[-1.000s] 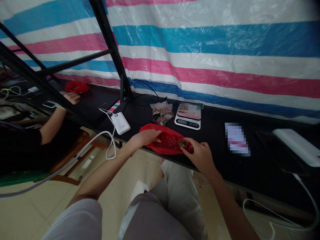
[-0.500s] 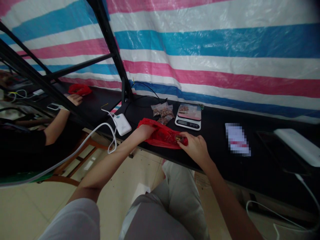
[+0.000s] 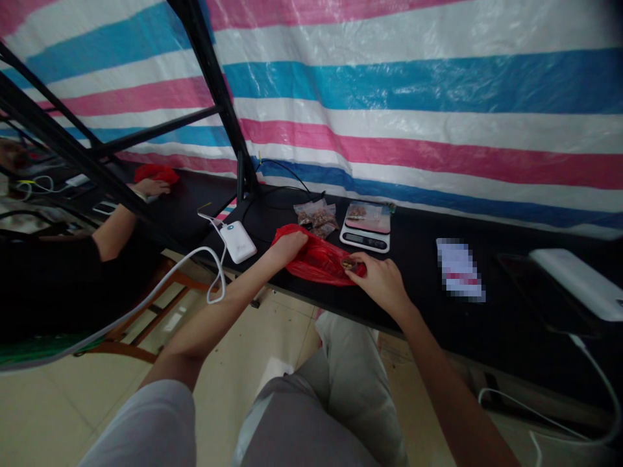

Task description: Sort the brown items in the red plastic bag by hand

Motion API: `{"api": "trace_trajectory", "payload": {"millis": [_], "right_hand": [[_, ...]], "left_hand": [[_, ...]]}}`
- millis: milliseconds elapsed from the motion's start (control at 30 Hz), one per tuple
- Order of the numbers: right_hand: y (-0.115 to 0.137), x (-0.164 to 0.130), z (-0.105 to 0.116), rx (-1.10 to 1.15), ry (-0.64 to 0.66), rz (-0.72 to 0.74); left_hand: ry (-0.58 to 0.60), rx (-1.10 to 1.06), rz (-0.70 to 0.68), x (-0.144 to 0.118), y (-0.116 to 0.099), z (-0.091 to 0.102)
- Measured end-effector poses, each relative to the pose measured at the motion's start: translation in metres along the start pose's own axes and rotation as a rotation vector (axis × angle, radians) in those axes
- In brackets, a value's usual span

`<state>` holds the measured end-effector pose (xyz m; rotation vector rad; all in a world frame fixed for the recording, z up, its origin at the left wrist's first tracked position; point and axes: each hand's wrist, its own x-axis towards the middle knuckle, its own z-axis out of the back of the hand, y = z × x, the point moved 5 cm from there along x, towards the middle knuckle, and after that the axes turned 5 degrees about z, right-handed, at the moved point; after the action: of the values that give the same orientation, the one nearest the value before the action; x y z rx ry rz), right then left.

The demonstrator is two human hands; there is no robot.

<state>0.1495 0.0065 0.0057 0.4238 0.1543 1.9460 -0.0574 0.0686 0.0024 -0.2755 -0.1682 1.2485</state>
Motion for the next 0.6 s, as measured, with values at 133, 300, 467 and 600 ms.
{"api": "trace_trajectory", "payload": {"millis": [133, 300, 467, 600], "right_hand": [[0.001, 0.003, -0.001, -0.01, -0.002, -0.007], [0.006, 0.006, 0.005, -0.046, -0.039, -0.009], [0.042, 0.02, 0.018, 0.025, -0.144, 0.082], [0.077, 0.034, -0.003, 0.224, -0.08, 0.224]], "left_hand": [[-0.083, 0.002, -0.036, 0.006, 0.003, -0.002], [-0.092, -0.006, 0.009, 0.009, 0.014, -0.003], [0.032, 0.029, -0.082, 0.004, 0.006, 0.001], [0.063, 0.064, -0.15, -0.006, -0.006, 0.003]]}}
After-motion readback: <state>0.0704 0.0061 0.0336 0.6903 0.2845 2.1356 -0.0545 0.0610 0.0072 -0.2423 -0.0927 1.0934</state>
